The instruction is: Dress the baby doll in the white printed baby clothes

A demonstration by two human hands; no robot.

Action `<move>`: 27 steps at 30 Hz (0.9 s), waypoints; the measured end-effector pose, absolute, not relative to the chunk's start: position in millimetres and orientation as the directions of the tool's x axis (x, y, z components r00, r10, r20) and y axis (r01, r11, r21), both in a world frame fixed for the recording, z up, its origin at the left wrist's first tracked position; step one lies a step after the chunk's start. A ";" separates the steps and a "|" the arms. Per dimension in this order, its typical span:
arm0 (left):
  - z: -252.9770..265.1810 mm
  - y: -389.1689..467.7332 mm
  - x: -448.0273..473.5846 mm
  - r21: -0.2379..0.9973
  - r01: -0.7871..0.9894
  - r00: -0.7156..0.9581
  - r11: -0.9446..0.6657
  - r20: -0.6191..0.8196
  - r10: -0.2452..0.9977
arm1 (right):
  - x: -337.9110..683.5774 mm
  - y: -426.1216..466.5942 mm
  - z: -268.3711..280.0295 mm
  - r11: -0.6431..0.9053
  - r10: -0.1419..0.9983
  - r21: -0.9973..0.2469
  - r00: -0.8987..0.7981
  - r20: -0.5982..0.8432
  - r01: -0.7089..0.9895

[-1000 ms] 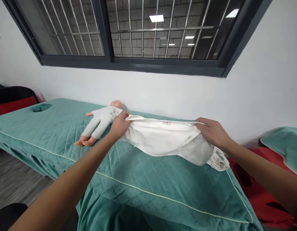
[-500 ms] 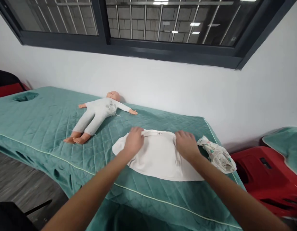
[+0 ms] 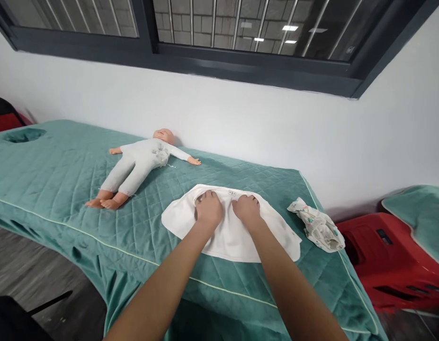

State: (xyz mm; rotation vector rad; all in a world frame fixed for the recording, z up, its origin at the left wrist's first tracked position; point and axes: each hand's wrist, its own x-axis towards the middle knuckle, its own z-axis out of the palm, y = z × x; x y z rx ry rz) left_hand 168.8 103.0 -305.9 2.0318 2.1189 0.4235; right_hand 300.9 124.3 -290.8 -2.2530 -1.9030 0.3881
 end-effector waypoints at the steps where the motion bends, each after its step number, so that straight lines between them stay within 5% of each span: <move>1: -306.2 100.1 168.3 0.305 0.951 -0.084 0.059 0.069 0.994 | 297.0 122.7 -293.3 -0.191 0.981 -0.288 0.176 -0.077 0.938; 5: -307.0 86.6 166.0 0.290 0.951 -0.165 0.111 0.171 0.971 | 289.5 107.5 -306.6 -0.173 0.964 -0.368 0.233 0.125 0.913; 11: -291.4 47.0 175.4 0.550 0.832 -0.311 -0.075 0.575 0.757 | 285.5 64.5 -300.1 0.212 0.716 -0.598 0.294 0.633 0.773; 16: -278.9 2.1 192.3 0.663 0.673 -0.490 -0.328 0.731 0.475 | 274.0 8.2 -259.3 0.374 0.369 -0.487 0.355 0.859 0.789; 22: -270.4 -21.7 190.2 0.666 0.654 -0.492 -0.359 0.735 0.466 | 289.4 -26.0 -231.8 0.413 0.039 -0.314 0.328 0.944 0.855; 25: -243.0 -18.6 184.0 0.637 0.672 -0.494 -0.378 0.766 0.413 | 306.4 -20.3 -228.4 0.455 0.088 -0.275 0.265 0.960 0.847; 27: -226.4 -11.7 180.1 0.596 0.713 -0.470 -0.368 0.797 0.380 | 314.4 -13.5 -225.1 0.433 0.275 -0.322 0.217 0.937 0.842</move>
